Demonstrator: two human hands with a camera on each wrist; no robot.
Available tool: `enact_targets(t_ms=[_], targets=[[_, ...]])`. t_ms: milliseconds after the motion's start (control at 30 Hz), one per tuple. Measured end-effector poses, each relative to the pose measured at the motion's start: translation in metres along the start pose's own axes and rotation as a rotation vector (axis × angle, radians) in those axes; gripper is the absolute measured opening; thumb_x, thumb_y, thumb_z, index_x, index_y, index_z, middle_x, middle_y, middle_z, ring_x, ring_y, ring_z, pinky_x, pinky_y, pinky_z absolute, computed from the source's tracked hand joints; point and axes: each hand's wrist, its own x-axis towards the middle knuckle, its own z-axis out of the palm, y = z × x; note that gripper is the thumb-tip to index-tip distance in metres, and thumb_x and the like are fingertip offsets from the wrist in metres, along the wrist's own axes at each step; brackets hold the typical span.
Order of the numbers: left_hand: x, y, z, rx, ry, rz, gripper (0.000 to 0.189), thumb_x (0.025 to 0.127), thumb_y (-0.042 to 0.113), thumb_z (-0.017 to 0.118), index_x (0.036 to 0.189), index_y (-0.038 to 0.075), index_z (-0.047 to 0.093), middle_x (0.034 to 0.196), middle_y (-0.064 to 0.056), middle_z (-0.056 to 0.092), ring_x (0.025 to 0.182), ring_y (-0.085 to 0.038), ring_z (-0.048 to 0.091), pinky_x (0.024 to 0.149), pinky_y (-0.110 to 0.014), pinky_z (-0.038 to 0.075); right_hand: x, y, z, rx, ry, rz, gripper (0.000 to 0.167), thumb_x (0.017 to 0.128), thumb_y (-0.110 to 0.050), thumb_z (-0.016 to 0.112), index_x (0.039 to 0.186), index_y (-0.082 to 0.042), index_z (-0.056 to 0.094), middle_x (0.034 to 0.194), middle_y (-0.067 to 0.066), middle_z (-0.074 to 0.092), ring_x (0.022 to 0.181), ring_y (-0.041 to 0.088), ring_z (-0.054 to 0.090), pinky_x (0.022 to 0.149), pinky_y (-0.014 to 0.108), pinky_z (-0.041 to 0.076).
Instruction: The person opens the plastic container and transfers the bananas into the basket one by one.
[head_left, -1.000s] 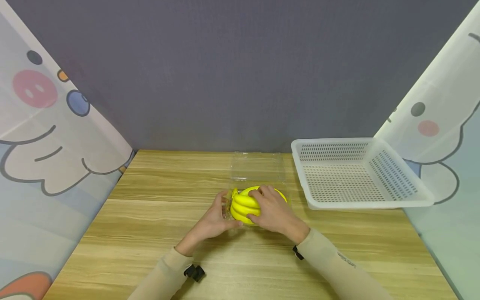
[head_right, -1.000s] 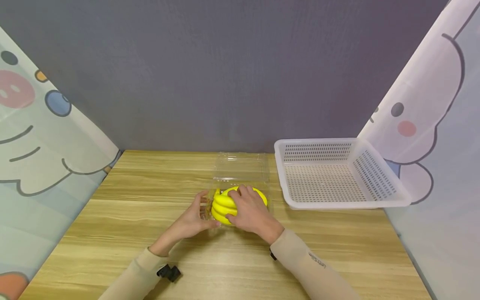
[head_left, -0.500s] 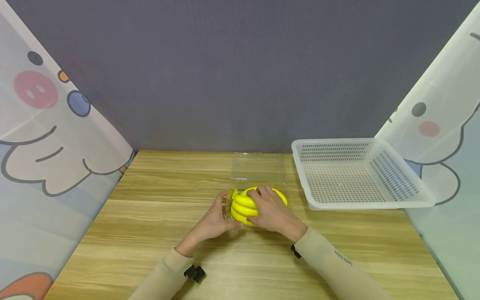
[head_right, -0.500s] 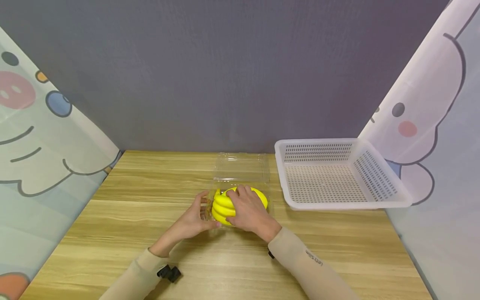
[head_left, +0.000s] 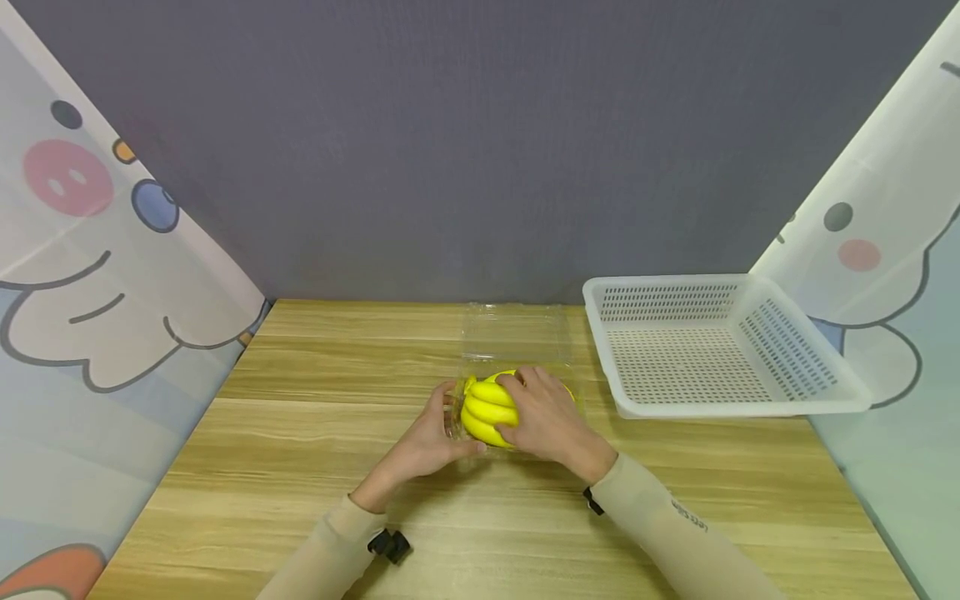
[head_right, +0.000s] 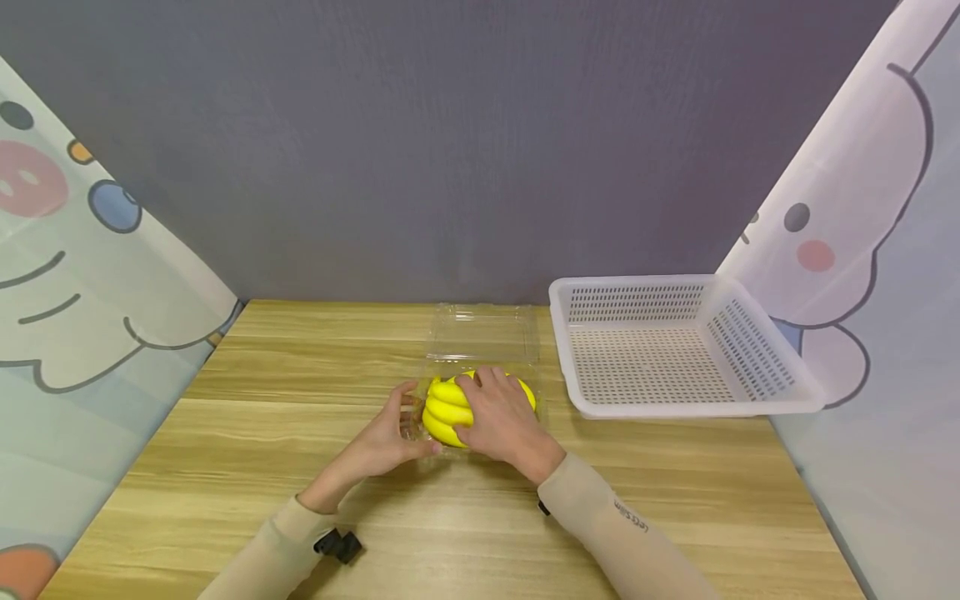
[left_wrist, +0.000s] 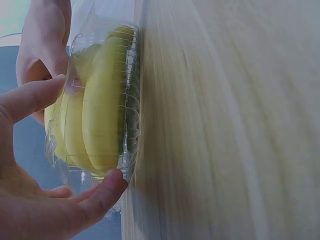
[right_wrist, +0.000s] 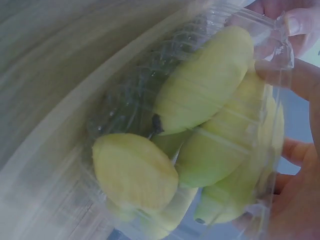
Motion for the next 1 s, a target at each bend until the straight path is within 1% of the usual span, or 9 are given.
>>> enact_targets(t_ms=[233,433,567,733,1000], targets=[[0.0,0.0,0.0,0.002,-0.001,0.003,0.113,0.078,0.03,0.089,0.16,0.008,0.015,0.145,-0.02,0.041,0.128,-0.039,0.05,0.098,-0.054,0.048,-0.001,0.0,0.001,-0.05,0.044,-0.027,0.061,0.076,-0.038,0.083,0.127,-0.007,0.065,0.105,0.009,0.06,0.093,0.025,0.055,0.077,0.043,0.051],[0.0,-0.001,0.001,0.011,0.006,0.008,0.113,0.077,0.031,0.09,0.16,0.008,0.017,0.145,-0.02,0.042,0.126,-0.038,0.051,0.098,-0.053,0.048,0.001,0.003,0.001,-0.091,0.052,-0.057,0.062,0.076,-0.04,0.079,0.126,-0.006,0.065,0.106,0.009,0.062,0.093,0.026,0.057,0.075,0.043,0.054],[0.0,-0.001,0.001,0.01,0.006,0.009,0.113,0.077,0.031,0.09,0.159,0.008,0.017,0.145,-0.02,0.042,0.126,-0.037,0.051,0.099,-0.053,0.048,0.002,0.005,0.001,-0.082,0.07,-0.081,0.062,0.075,-0.04,0.077,0.125,-0.005,0.066,0.106,0.01,0.062,0.092,0.026,0.058,0.074,0.042,0.054],[0.001,-0.002,0.002,0.012,0.008,0.007,0.113,0.076,0.031,0.09,0.159,0.009,0.017,0.145,-0.02,0.042,0.126,-0.037,0.051,0.099,-0.053,0.048,0.004,0.008,0.001,-0.065,0.089,-0.089,0.062,0.073,-0.039,0.077,0.123,-0.005,0.067,0.104,0.009,0.062,0.088,0.024,0.057,0.071,0.04,0.054],[0.001,-0.002,0.001,0.005,0.008,0.007,0.114,0.076,0.031,0.09,0.16,0.01,0.016,0.146,-0.021,0.042,0.128,-0.039,0.05,0.1,-0.054,0.047,0.006,0.012,0.0,-0.057,0.123,-0.106,0.063,0.071,-0.041,0.078,0.122,-0.006,0.068,0.107,0.007,0.067,0.09,0.023,0.058,0.073,0.038,0.054]])
